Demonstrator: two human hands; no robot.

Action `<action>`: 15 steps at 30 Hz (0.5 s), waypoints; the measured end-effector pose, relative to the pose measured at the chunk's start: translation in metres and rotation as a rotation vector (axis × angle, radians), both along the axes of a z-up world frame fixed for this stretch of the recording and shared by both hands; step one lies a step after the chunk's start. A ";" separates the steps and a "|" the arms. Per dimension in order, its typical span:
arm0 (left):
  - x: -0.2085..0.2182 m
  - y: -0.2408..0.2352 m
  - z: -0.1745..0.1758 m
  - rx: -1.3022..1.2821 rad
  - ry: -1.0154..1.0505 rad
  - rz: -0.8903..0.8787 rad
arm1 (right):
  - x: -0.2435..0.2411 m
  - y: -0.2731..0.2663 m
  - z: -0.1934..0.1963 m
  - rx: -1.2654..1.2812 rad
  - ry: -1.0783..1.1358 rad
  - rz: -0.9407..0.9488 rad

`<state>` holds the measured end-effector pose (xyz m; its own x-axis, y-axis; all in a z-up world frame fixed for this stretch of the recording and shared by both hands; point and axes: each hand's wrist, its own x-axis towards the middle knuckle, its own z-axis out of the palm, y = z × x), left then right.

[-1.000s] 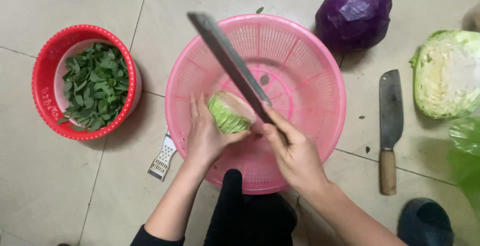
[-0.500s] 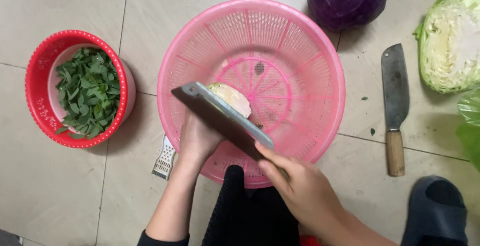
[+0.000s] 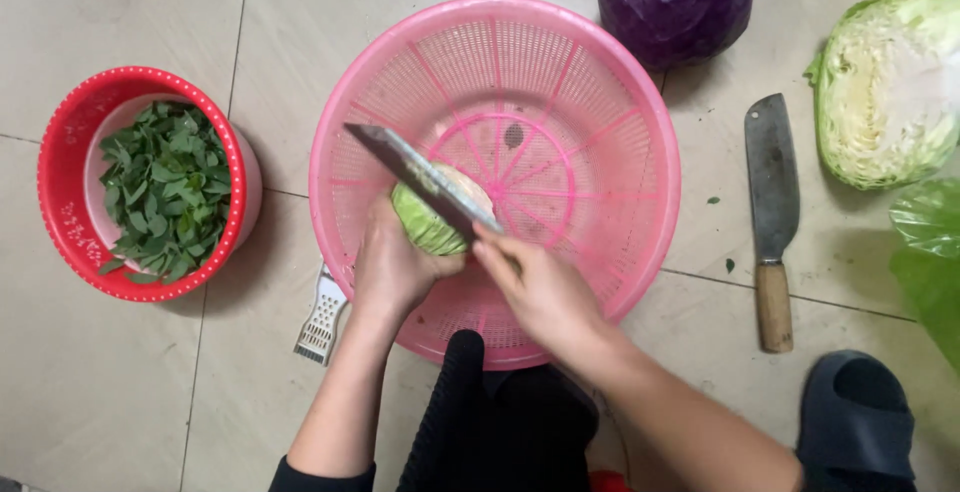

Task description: The person cuts a green cabbage in half on the tiled floor using a knife. They then place a pink colander on the floor and proceed to shred one half of the cabbage into the colander using the knife.

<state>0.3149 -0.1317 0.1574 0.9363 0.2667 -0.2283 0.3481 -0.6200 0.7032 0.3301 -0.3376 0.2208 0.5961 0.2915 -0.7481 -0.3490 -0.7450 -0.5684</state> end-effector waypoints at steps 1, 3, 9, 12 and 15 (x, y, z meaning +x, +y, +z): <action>0.002 0.000 0.004 0.000 0.045 0.013 | 0.001 0.001 -0.006 0.092 -0.059 -0.025; 0.007 0.002 0.007 -0.001 0.089 0.023 | -0.011 -0.006 -0.002 0.183 -0.121 -0.054; 0.015 -0.008 0.023 0.133 0.132 -0.039 | -0.009 -0.010 0.004 0.007 0.017 -0.061; 0.029 -0.020 0.054 0.050 0.339 0.058 | 0.000 -0.004 -0.006 0.272 -0.178 -0.086; 0.028 -0.012 0.020 0.030 0.364 0.104 | -0.024 -0.023 0.027 0.177 -0.079 -0.080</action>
<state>0.3427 -0.1440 0.1777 0.7631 0.3679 -0.5313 0.6337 -0.5869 0.5039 0.3062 -0.3603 0.2479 0.6777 0.3638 -0.6391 -0.3519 -0.6027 -0.7162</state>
